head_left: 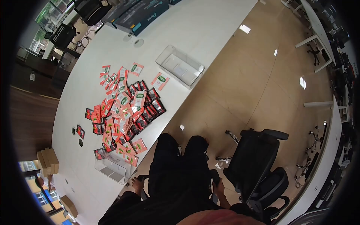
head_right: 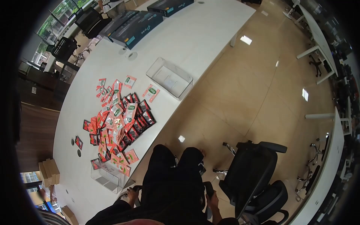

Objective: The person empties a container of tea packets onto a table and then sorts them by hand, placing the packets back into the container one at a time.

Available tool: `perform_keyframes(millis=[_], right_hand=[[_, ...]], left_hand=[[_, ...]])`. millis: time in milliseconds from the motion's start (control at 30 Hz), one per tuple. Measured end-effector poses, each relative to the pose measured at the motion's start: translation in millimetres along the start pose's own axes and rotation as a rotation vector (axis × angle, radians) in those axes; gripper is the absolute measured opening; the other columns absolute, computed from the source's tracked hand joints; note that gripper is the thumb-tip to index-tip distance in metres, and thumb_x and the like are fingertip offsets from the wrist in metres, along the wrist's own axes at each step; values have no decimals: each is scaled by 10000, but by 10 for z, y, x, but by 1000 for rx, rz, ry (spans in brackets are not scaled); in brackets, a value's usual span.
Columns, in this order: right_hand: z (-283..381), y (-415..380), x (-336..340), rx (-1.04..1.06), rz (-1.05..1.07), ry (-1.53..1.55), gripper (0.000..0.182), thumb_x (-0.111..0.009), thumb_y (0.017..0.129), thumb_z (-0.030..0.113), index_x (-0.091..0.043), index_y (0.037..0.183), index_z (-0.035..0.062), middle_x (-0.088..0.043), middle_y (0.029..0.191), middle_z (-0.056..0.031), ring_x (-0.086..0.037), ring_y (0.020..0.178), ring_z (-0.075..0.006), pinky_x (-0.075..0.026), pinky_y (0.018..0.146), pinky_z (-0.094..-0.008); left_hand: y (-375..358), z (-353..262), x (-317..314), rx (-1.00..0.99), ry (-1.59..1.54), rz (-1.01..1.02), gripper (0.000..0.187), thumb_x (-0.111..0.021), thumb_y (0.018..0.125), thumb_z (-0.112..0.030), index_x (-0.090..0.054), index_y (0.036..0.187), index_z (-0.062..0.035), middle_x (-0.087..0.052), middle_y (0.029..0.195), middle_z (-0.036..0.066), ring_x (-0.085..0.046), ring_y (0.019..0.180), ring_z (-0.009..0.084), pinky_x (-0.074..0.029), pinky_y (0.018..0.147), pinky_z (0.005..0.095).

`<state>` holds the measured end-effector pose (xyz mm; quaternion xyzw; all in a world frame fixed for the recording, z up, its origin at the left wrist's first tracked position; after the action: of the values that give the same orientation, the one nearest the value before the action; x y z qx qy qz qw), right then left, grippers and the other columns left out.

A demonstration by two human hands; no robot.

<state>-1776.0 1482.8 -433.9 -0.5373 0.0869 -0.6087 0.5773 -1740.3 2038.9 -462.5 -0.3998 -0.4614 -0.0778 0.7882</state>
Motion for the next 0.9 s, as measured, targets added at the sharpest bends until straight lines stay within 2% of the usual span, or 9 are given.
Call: perform_keyframes(millis=[100, 200, 267, 367, 433, 500, 567, 633, 900], right_hand=[[58, 23, -18, 104, -95, 15, 466, -651, 906, 264, -421, 1240, 33, -629, 1050, -304, -636, 962, -461, -506, 804, -508], [2, 122, -72, 252, -243, -38, 416, -648, 907, 306, -491, 1154, 10, -658, 893, -274, -666, 794, -447, -531, 670, -484], [-47, 188, -112, 291, -247, -33, 377, -621, 923, 309, -512, 1116, 4, -656, 859, -268, -662, 761, -446, -523, 650, -486], [130, 222, 10, 361, -314, -32, 300, -523, 977, 290, -559, 1008, -6, -628, 784, -262, -640, 704, -448, -487, 603, -490], [110, 277, -23, 364, -351, -32, 290, -483, 997, 262, -568, 954, -13, -599, 759, -254, -622, 719, -453, -463, 608, -493], [195, 312, -54, 363, -425, -23, 316, -443, 1014, 248, -569, 908, -22, -574, 753, -254, -597, 732, -458, -444, 625, -494], [155, 373, -56, 303, -410, 24, 353, -425, 1021, 271, -566, 900, -29, -572, 766, -258, -585, 745, -461, -444, 646, -494], [170, 413, -64, 309, -397, -5, 386, -414, 1027, 293, -571, 900, -36, -568, 766, -263, -579, 743, -463, -444, 658, -487], [613, 434, -118, 402, -512, -150, 395, -415, 1031, 327, -601, 1038, -22, -638, 930, -262, -599, 865, -471, -466, 757, -500]], left_hand=[[7, -111, 28, -138, -48, -105, 516, -693, 778, -472, -616, 1055, -43, -526, 1198, 238, -560, 1060, 438, -410, 952, 534], [-25, -764, 188, -630, -204, -395, 132, -678, 789, -144, -632, 884, -64, -616, 931, 119, -568, 990, 327, -424, 867, 484], [281, -1212, -115, -534, -886, -195, 200, -671, 832, -140, -660, 1004, -37, -659, 927, 127, -648, 872, 257, -501, 777, 356], [496, -1835, 29, -465, -1170, 44, 318, -641, 897, -233, -642, 1130, -16, -676, 1017, 146, -669, 917, 243, -525, 769, 330], [518, -2173, 224, -373, -1009, -25, 404, -593, 943, -308, -609, 1218, -12, -665, 1090, 175, -659, 987, 280, -518, 849, 368], [674, -2585, 140, -640, -939, -100, 546, -599, 939, -379, -508, 1346, -27, -581, 1253, 221, -581, 1139, 357, -468, 959, 439], [572, -3021, 213, -817, -422, -417, 700, -618, 909, -423, -380, 1441, -37, -438, 1393, 271, -449, 1272, 431, -383, 1043, 514], [554, -3235, 258, -667, -92, -326, 863, -611, 892, -477, -168, 1543, -124, -239, 1493, 320, -322, 1329, 509, -341, 1057, 577], [777, -2823, 225, -826, -332, -504, 692, -511, 967, -351, -191, 1541, -136, -300, 1474, 290, -354, 1299, 533, -348, 1069, 568]])
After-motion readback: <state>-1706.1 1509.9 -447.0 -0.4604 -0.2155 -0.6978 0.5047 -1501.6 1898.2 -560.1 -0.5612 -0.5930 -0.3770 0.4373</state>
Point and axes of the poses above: each hand's wrist, its own y-axis towards the middle knuckle, its own x-axis out of the back of the hand, z = x × y, the point moved 3 cm from there along y, towards the middle knuckle
